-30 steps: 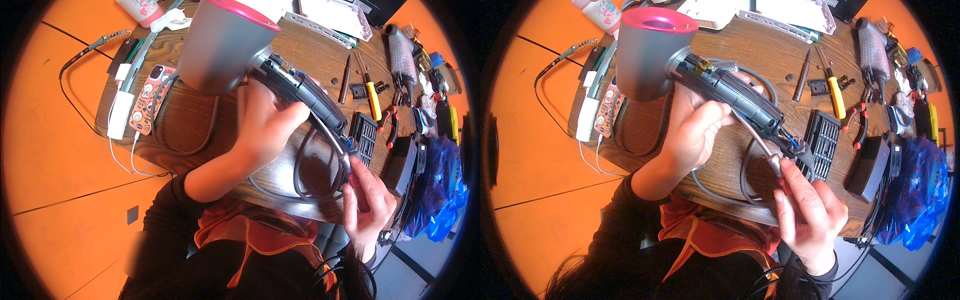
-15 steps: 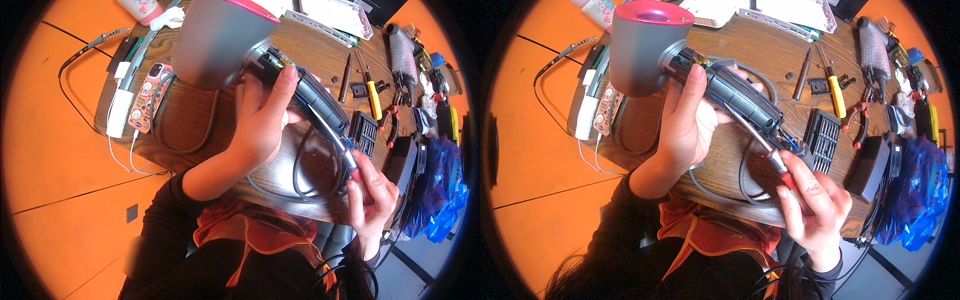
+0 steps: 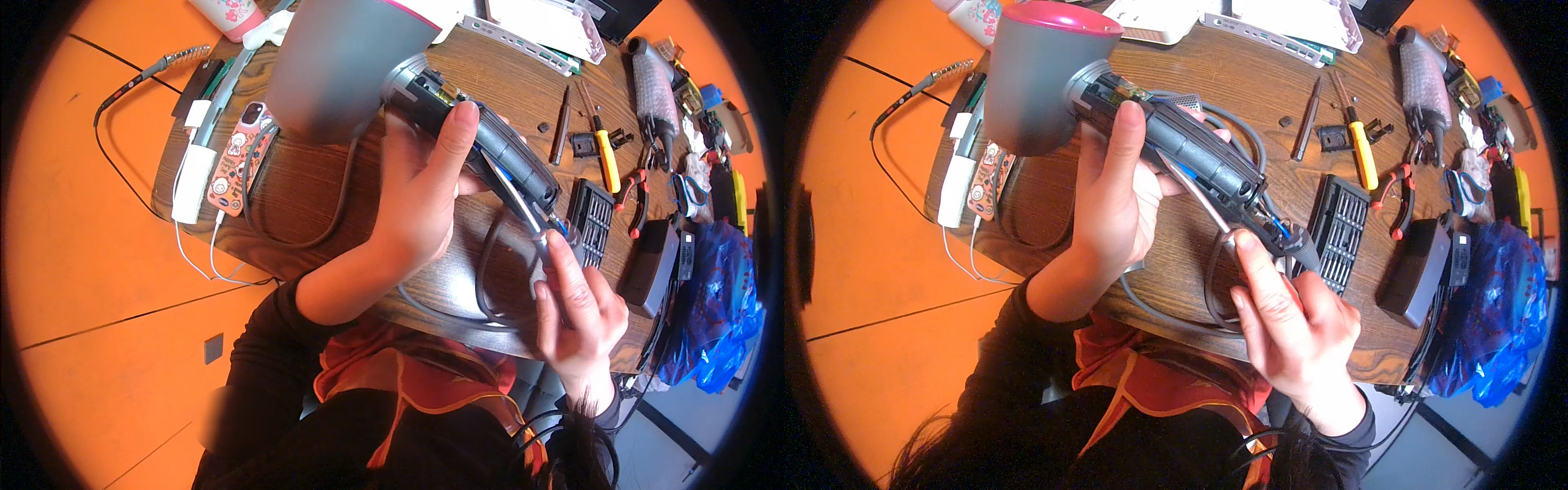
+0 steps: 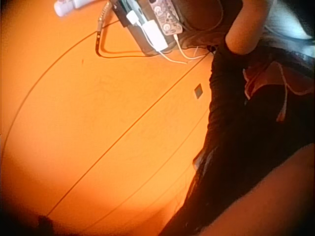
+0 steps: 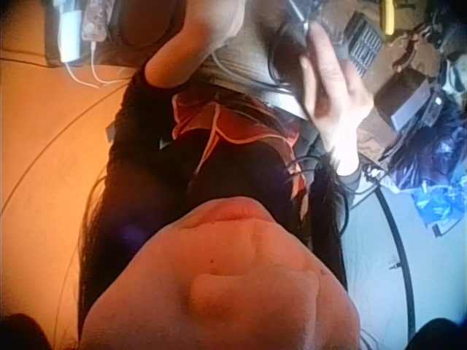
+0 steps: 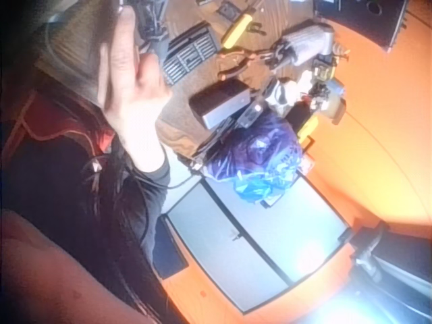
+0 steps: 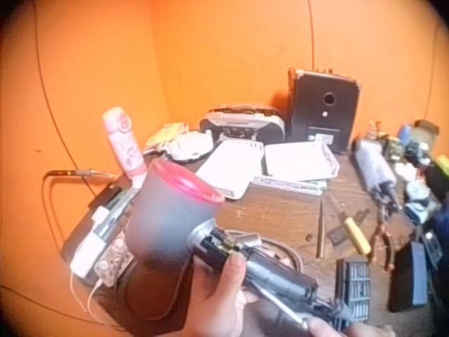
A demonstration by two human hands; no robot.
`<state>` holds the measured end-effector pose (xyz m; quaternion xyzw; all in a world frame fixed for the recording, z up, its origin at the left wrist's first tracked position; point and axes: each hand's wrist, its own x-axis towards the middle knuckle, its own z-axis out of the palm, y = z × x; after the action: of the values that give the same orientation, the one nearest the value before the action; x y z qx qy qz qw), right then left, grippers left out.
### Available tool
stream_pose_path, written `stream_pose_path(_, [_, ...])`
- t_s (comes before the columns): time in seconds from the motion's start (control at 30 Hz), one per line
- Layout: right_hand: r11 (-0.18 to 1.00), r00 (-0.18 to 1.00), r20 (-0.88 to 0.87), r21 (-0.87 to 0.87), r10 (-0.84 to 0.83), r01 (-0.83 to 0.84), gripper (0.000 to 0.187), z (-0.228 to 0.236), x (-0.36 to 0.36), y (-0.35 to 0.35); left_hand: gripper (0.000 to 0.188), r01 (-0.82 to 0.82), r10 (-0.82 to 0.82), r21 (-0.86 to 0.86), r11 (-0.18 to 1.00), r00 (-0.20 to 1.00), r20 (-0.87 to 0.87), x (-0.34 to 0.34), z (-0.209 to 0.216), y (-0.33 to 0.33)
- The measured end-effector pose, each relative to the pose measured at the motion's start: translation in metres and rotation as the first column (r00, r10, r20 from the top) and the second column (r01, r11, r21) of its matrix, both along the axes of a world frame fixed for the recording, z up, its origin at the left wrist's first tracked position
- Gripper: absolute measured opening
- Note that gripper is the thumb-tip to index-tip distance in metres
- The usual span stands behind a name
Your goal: The person disassembles a hair dryer by removing the rear filter and unscrewing the handle casing. They use a screwdriver to loosen screws and pry open the casing to expose internal components.
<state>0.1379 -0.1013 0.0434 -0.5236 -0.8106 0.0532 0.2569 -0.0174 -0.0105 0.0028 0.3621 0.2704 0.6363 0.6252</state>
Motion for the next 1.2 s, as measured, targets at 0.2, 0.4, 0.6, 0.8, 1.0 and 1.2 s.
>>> stream_pose_path(0.2, [0.997, 0.906, -0.423, -0.079, -0.017, -0.019, 0.039, -0.011, -0.009, -0.001, 0.031, 0.010, -0.013, 0.076, 0.997, 0.999, 0.049, -0.001, -0.002, -0.001])
stream_pose_path(0.4, [0.987, 0.805, -0.582, -0.159, -0.117, 0.029, 0.036, -0.016, -0.018, -0.013, 0.032, -0.018, 0.027, 0.141, 0.990, 0.998, -0.062, 0.000, -0.009, 0.000])
stream_pose_path(0.6, [0.905, 0.644, -0.692, -0.425, -0.327, 0.003, 0.038, -0.023, -0.016, -0.025, 0.032, -0.022, 0.049, 0.139, 0.990, 0.979, -0.197, -0.002, -0.006, -0.001])
stream_pose_path(0.8, [0.969, 0.635, -0.732, -0.189, -0.246, 0.158, 0.042, -0.025, 0.003, -0.022, 0.037, 0.006, -0.006, 0.013, 1.000, 1.000, 0.028, 0.000, 0.004, -0.001])
stream_pose_path(1.0, [0.910, 0.691, -0.594, -0.227, -0.412, 0.347, 0.017, 0.008, 0.022, -0.006, 0.049, 0.143, -0.145, 0.030, 0.989, 0.981, 0.128, -0.006, 0.009, 0.002])
stream_pose_path(1.2, [0.810, 0.415, -0.799, -0.549, -0.435, -0.206, 0.025, 0.011, 0.029, 0.027, 0.049, 0.411, -0.417, 0.073, 0.909, 0.888, 0.196, -0.009, 0.012, 0.002])
